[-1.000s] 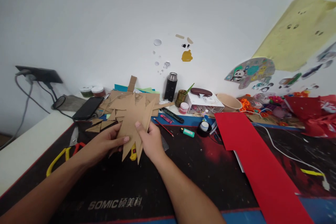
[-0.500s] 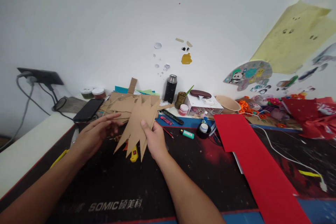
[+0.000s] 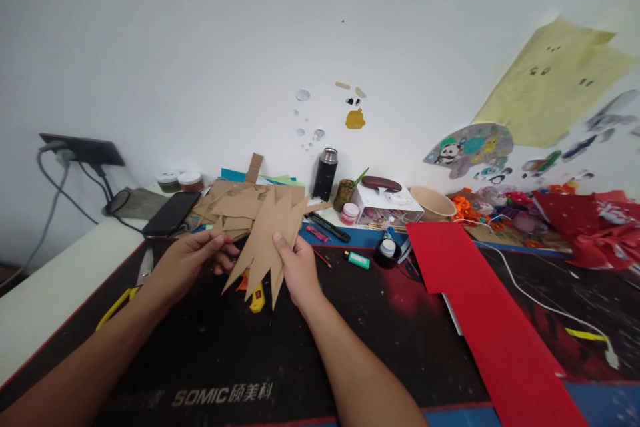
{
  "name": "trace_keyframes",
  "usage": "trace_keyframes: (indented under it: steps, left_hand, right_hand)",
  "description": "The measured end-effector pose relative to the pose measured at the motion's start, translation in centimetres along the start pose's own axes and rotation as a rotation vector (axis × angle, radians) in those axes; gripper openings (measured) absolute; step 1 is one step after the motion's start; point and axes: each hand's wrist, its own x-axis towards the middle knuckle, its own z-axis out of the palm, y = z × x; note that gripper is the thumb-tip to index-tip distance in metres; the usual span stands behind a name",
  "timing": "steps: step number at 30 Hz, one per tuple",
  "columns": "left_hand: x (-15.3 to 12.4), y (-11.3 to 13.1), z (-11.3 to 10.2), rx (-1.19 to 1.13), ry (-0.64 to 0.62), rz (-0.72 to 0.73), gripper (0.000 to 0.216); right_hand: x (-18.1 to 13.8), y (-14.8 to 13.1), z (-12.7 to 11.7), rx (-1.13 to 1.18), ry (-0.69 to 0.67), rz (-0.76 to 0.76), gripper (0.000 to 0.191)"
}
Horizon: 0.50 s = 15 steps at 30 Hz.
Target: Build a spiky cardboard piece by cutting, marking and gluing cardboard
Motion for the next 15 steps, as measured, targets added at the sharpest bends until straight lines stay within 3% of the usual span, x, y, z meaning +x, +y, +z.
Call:
trace_keyframes:
  steps: [10,15]
  left_hand:
    - [0.16,-0.25,-0.18,0.084,0.028,0.007,0.051]
    - [0.13,-0.40,-0.41,0.163,0.082,0.080,0.045]
  right_hand:
    - [0.05,0.03,0.00,0.002,0.006,-0.001,0.058]
    - [0.06,0.07,-0.02,0.008,-0.001,-0.003,0.058]
